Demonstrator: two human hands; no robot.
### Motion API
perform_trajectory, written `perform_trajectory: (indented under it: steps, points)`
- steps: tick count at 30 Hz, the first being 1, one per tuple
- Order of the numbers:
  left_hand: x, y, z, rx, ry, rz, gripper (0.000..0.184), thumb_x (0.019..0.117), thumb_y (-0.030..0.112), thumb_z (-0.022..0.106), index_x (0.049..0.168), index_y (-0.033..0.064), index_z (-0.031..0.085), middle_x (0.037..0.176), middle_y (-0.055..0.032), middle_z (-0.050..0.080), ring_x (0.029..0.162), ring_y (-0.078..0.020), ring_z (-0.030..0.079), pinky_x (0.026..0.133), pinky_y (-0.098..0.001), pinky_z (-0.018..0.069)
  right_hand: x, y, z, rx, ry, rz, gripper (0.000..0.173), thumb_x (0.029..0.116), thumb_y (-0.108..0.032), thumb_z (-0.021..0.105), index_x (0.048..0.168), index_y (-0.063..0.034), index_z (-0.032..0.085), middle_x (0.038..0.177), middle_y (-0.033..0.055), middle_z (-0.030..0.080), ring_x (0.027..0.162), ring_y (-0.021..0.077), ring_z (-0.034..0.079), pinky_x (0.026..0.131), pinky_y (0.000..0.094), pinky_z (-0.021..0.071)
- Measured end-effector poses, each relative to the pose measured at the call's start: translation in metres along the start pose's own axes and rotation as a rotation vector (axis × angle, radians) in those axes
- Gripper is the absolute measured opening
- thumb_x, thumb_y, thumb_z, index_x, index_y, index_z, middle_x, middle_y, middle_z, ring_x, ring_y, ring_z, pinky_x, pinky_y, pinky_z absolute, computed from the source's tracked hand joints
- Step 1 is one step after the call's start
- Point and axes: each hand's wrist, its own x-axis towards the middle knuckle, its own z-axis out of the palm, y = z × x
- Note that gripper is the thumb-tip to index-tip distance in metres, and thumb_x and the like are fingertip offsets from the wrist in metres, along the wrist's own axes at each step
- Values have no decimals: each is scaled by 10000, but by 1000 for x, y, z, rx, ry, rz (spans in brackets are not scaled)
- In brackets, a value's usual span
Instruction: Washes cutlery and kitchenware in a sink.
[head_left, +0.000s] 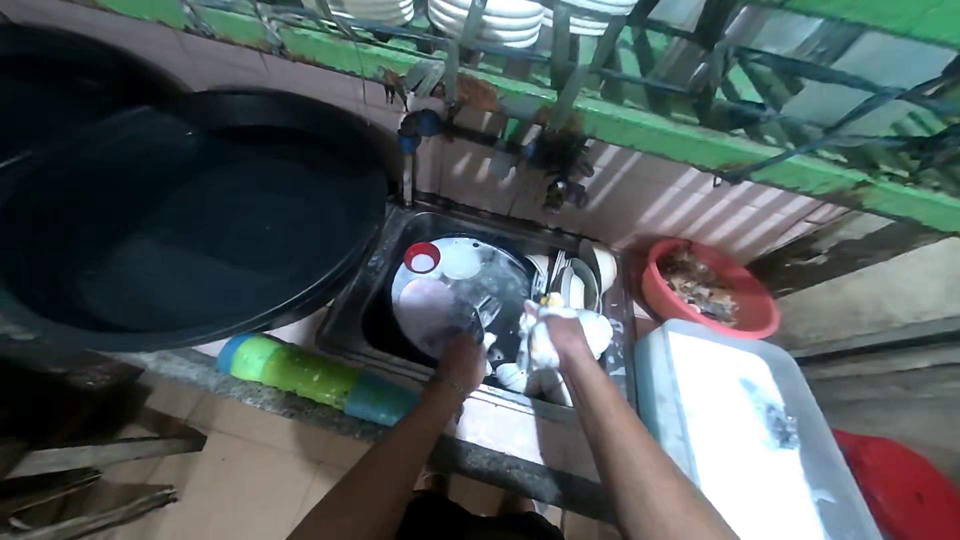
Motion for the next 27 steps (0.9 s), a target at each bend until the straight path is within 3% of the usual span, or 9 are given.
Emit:
perform_trajectory:
  steps: [2,4,8,11,15,19,21,22,27]
  points:
    - [-1,-5,-2,-151,5,-24,402,1125,291,404,1346,-18,535,935,-190,662,729,-266,651,732,-428,570,28,-2,2,-70,62,-73,362,995,-352,678,1144,-23,681,958,172,702,826,300,680,763,527,572]
    - [-2,-4,-5,-348,-12,-49,369,1132,283,398,1305,-5,550,812,-123,637,593,-172,606,606,-326,557,43,-6,0,-186,40,-96,388,1034,-354,619,1177,2,680,1077,220,702,989,360,682,904,586,540]
    - [-4,-4,-5,-569,10,-36,342,1123,238,436,1279,-39,561,854,-127,650,640,-167,637,626,-315,578,44,-21,-10,-290,-125,-96,371,1093,-243,491,1339,16,591,1276,252,631,1178,363,607,1024,568,469]
    - [-2,-3,-5,-682,41,-72,297,1110,209,471,1265,-34,542,838,-95,639,621,-135,626,597,-286,567,51,-19,-13,-222,34,-187,332,996,-155,645,1285,7,630,1205,239,667,1114,360,642,979,577,505]
    - [-1,4,-4,-741,67,-52,274,1089,188,515,1225,-45,562,821,-106,663,600,-144,639,581,-289,574,52,-14,-10,-160,144,-243,368,991,-321,688,1146,12,690,1087,223,699,1017,360,671,926,587,528]
    - [5,14,2,-844,22,-58,273,1084,250,534,1184,-2,569,741,-73,657,504,-120,578,489,-266,517,8,-3,4,209,-106,-70,622,1031,-602,477,1406,-112,561,1139,138,681,969,243,668,827,479,575]
    - [8,18,6,-804,-33,-50,297,1099,275,504,1215,3,528,732,-71,608,500,-128,547,485,-281,505,-19,-6,13,219,-134,-64,468,1016,-431,623,1326,-82,587,1007,132,699,832,222,688,718,431,598]
    - [4,21,7,-752,-61,-51,294,1104,260,490,1221,-8,517,734,-74,575,507,-136,534,495,-290,500,-23,-8,9,170,-113,-65,457,1012,-362,656,1346,-57,584,1073,154,700,914,248,687,816,465,583]
    - [-16,32,9,-613,-101,-60,206,1093,218,497,1089,16,541,642,-41,476,443,-113,423,439,-254,403,-17,-2,3,136,133,-214,352,1076,-320,537,1239,-22,627,1009,124,671,875,196,646,819,429,556]
